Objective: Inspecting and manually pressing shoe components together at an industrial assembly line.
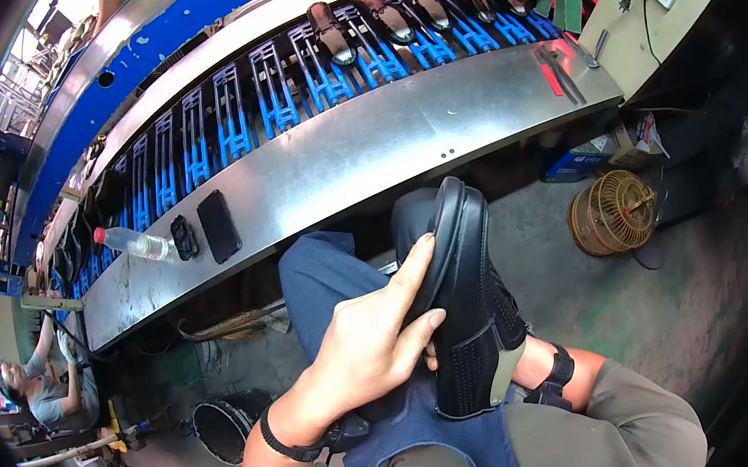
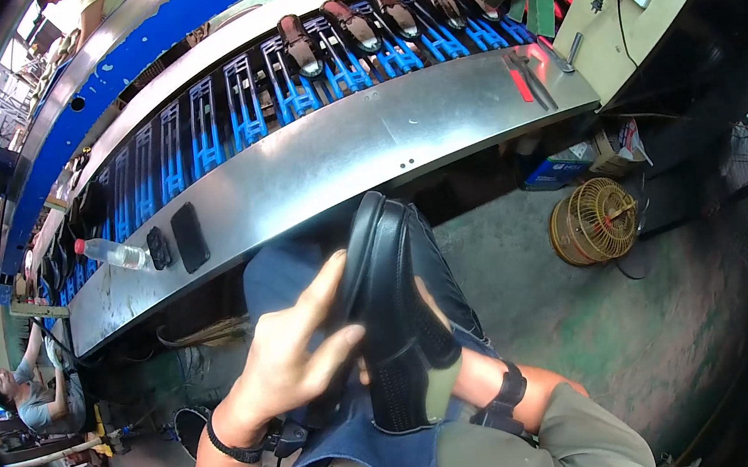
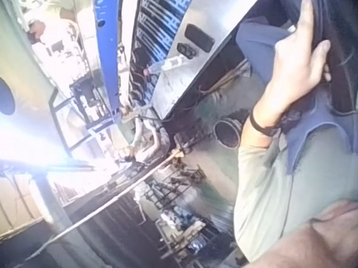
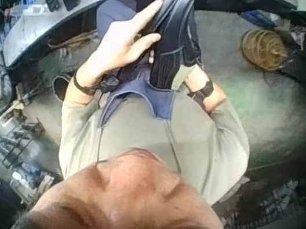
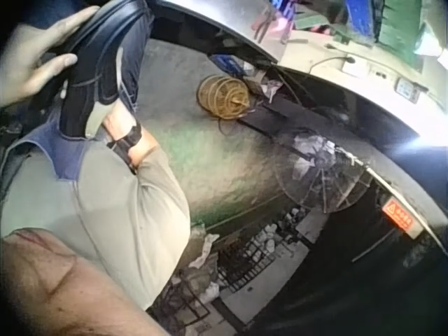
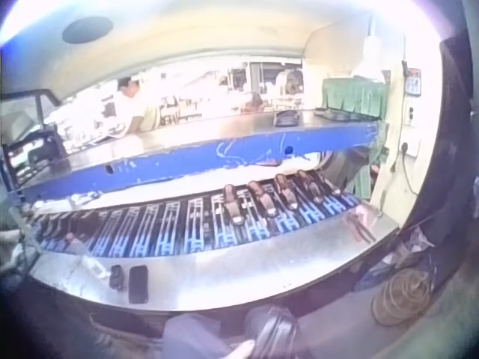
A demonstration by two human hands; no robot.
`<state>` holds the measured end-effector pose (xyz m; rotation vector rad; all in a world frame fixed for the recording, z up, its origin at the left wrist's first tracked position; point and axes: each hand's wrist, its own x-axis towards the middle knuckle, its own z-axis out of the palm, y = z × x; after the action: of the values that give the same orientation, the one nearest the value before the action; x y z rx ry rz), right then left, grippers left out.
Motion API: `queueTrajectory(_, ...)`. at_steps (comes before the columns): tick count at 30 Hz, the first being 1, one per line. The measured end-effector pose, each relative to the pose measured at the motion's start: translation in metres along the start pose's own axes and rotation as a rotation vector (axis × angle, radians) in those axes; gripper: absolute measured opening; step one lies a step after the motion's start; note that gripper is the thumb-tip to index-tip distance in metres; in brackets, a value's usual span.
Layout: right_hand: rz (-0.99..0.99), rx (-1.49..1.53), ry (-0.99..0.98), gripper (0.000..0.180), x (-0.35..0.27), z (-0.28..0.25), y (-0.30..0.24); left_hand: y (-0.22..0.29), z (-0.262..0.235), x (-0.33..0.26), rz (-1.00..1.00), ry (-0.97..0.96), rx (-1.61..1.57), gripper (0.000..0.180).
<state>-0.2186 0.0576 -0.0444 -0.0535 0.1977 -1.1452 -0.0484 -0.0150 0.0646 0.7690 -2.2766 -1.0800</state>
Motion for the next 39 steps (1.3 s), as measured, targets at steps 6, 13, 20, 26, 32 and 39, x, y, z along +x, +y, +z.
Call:
queueTrajectory(6, 0.013, 0.213, -0.014, 0.064, 0.011, -0.021, 0.006, 0.011, 0.010, -0.010, 0.015, 0.074, 0.215, 0.067)
queueTrajectory(13, -0.106, -0.173, -0.035, 0.075, 0.028, 0.020, -0.004, 0.006, 0.011, -0.022, -0.148, 0.250, -0.141, 0.106)
queueTrajectory(20, -0.236, -1.495, -0.070, 0.079, 0.050, 0.042, 0.011, -0.058, -0.009, -0.038, -0.380, 0.635, -0.985, 0.054)
queueTrajectory(26, -0.427, -1.862, -0.129, 0.024, 0.027, 0.059, -0.036, -0.061, -0.001, -0.060, -0.298, 0.591, -1.220, 0.073)
queueTrajectory(32, -0.572, -1.907, -0.450, 0.069, 0.079, 0.077, -0.044, -0.063, 0.014, -0.058, -0.355, 0.385, -1.028, 0.103)
queueTrajectory(39, -0.417, -1.901, -0.429, 0.073, 0.061, 0.084, -0.058, -0.035, 0.004, -0.034, -0.209, 0.489, -0.491, 0.089)
